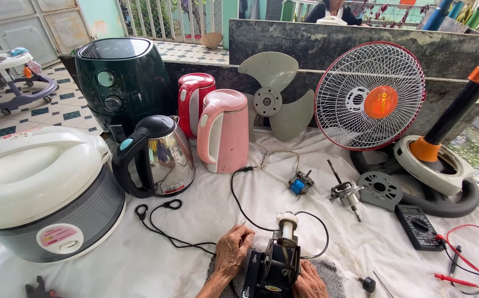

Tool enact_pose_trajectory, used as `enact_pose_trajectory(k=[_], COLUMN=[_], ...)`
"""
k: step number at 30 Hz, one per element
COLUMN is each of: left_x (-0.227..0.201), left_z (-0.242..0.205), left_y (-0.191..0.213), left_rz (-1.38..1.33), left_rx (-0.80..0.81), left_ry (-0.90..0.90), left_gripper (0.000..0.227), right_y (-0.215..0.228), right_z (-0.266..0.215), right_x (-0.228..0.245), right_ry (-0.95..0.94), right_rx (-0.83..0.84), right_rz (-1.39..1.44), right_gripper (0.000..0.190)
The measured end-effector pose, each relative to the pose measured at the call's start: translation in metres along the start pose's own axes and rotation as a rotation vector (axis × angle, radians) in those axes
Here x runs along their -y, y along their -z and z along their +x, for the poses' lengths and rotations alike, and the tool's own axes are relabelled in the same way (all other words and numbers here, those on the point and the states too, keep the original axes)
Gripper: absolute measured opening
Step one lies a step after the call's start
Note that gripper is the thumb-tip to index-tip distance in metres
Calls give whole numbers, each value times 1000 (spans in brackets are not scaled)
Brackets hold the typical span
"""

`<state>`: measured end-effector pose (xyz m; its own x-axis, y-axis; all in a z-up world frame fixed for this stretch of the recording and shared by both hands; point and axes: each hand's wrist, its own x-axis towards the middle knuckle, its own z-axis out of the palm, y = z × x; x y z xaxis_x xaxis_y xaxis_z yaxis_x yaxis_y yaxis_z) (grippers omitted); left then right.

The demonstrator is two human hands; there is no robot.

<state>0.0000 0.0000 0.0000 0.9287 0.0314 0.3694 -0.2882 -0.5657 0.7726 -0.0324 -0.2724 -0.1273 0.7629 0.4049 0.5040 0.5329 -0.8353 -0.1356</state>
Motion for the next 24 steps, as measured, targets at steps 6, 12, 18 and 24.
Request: enact_pose_trajectory(k=[6,12,18,24], left_x=[1,-1,-3,-3], left_z=[0,0,-1,-1], left_y=[-1,0,3,2], left_rz=[-6,-2,-14,-15], left_rx=[4,-7,5,9], left_ry=[-6,-3,2,13], left_gripper=[13,12,14,13], right_y=[29,36,27,32], right_z=[9,13,7,11], right_x=[14,19,12,16], right_ry=[66,10,23,47], right_rx=[34,72,68,35], right_rz=[43,79,54,56], right_gripper=[51,45,50,47])
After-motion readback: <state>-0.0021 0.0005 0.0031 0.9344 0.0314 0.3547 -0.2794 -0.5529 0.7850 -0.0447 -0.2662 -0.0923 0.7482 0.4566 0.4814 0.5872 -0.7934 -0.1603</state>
